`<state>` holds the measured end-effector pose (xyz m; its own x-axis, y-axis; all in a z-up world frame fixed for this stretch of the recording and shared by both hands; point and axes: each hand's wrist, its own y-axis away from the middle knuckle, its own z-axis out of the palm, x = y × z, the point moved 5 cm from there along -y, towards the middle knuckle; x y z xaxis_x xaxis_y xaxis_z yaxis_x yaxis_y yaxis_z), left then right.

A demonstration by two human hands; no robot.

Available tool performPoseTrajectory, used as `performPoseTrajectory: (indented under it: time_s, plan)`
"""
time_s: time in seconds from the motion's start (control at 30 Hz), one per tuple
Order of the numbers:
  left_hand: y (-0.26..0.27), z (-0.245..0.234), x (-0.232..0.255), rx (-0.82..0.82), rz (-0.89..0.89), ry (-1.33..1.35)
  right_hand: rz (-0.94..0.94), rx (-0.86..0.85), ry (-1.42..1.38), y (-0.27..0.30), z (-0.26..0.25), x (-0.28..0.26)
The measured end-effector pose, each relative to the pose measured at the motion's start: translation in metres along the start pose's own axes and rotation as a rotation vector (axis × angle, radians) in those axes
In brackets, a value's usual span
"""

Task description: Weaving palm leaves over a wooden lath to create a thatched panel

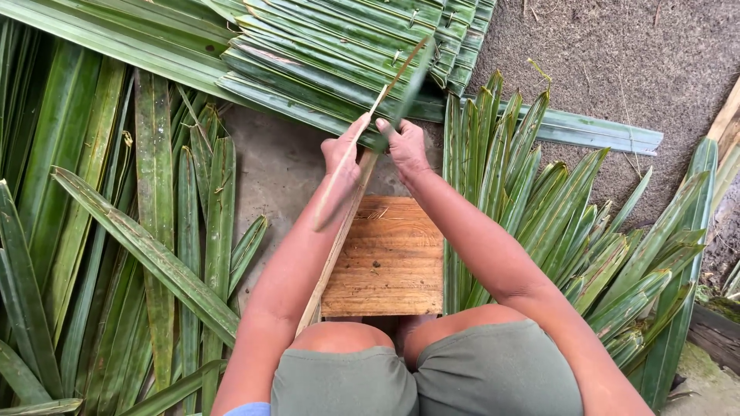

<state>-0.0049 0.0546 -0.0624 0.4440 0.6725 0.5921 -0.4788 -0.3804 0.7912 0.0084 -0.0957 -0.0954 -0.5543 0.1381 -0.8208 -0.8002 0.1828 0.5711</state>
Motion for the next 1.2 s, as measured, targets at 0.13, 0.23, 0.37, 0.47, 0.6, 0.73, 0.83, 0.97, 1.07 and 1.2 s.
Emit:
performPoseTrajectory:
  time_s: [0.13,0.23,0.37,0.47,0.6,0.73,0.83,0.97,1.07,1.2]
  plan:
    - [-0.006,-0.002,-0.008,0.009,0.029,0.039,0.009,0.011,-0.009,0.008,0.002,-0.009]
    - [-0.003,0.006,0.000,-0.015,0.101,0.078,0.032,0.025,-0.037,0.005,-0.005,0.000]
    - [0.007,0.002,0.008,0.025,0.069,-0.046,0.027,0.029,-0.032,0.000,0.002,0.005]
    - [0.012,0.003,0.012,0.061,0.083,-0.146,0.009,0.002,-0.053,0.010,0.002,-0.003]
    - [0.002,0.012,0.011,0.128,0.143,-0.253,0.032,-0.047,-0.218,0.031,-0.012,-0.021]
    - [0.011,0.007,0.021,0.058,0.104,-0.056,-0.231,-0.040,-0.122,0.033,-0.018,-0.032]
    - [0.040,0.019,0.048,0.061,0.035,0.019,-0.614,-0.065,0.146,0.026,0.002,-0.062]
    - [0.049,0.021,0.066,0.032,0.042,0.017,-0.646,-0.066,-0.036,0.011,0.016,-0.061]
    - [0.048,0.019,0.058,0.036,0.015,0.040,-0.668,-0.067,0.039,0.002,0.012,-0.056]
    - [0.033,0.013,0.042,0.055,-0.001,0.069,-0.649,-0.078,0.161,-0.018,0.009,-0.024]
